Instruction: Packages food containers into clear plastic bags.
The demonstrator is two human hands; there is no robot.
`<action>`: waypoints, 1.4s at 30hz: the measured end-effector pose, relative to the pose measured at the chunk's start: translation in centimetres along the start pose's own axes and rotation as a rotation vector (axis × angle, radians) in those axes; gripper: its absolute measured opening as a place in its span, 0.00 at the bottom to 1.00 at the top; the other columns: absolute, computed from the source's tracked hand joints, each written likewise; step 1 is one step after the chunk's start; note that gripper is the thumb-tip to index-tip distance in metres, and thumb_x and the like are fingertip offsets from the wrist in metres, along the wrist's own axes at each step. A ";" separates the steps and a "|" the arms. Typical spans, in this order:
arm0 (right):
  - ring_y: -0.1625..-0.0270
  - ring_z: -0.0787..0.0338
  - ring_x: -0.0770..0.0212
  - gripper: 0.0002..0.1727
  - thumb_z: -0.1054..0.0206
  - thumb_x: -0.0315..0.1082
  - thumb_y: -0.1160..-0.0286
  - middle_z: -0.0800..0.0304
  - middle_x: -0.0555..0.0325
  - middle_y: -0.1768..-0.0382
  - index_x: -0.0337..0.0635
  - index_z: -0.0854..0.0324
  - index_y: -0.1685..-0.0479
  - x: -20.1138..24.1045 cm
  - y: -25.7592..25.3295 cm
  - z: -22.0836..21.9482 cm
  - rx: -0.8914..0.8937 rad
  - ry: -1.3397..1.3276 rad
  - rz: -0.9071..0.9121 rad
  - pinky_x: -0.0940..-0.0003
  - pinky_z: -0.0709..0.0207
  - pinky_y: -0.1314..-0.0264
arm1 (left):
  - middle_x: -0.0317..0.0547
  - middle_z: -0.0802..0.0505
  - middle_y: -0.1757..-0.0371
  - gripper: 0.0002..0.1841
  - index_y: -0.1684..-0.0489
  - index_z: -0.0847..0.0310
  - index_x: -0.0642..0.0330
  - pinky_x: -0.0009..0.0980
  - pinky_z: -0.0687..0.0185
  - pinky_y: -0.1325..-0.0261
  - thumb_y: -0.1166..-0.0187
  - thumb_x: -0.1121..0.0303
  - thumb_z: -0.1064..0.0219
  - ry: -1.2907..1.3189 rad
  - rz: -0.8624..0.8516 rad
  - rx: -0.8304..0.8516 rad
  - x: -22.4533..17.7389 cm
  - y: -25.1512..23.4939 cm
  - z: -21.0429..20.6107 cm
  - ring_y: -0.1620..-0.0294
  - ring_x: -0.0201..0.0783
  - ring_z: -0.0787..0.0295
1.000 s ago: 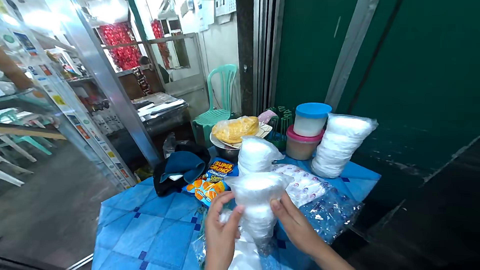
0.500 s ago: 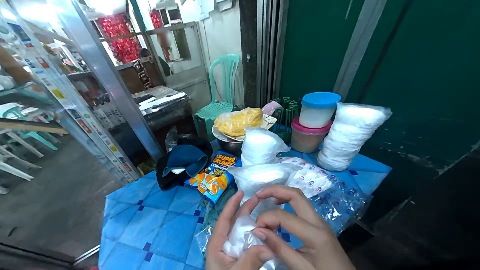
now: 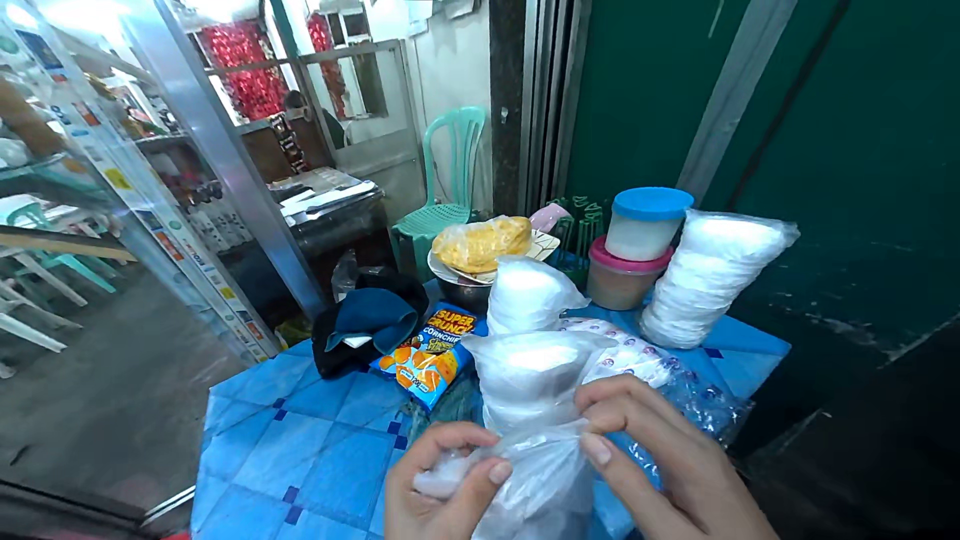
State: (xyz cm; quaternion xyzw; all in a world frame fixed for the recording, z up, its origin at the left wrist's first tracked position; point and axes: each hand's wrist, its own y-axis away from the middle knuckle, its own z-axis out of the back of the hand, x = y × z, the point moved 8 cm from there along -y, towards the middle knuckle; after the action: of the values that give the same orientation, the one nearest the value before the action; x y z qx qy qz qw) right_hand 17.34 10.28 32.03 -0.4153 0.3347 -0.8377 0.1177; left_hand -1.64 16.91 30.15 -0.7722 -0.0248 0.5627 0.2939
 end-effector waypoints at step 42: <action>0.75 0.16 0.70 0.10 0.46 0.36 0.09 0.14 0.57 0.69 0.42 0.20 0.48 -8.3 -6.6 -1.2 0.254 -0.558 -0.743 0.77 0.24 0.76 | 0.39 0.08 0.63 0.11 0.49 0.15 0.60 0.24 0.16 0.57 0.12 0.73 0.46 -0.224 0.427 0.067 6.5 -10.3 -0.6 0.64 0.26 0.12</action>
State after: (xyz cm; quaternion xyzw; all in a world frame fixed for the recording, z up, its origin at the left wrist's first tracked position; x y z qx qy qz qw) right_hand 22.15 19.69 30.75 -0.6978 0.0144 -0.7141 -0.0543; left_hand 4.28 27.59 29.69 -0.6827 0.1253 0.6946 0.1890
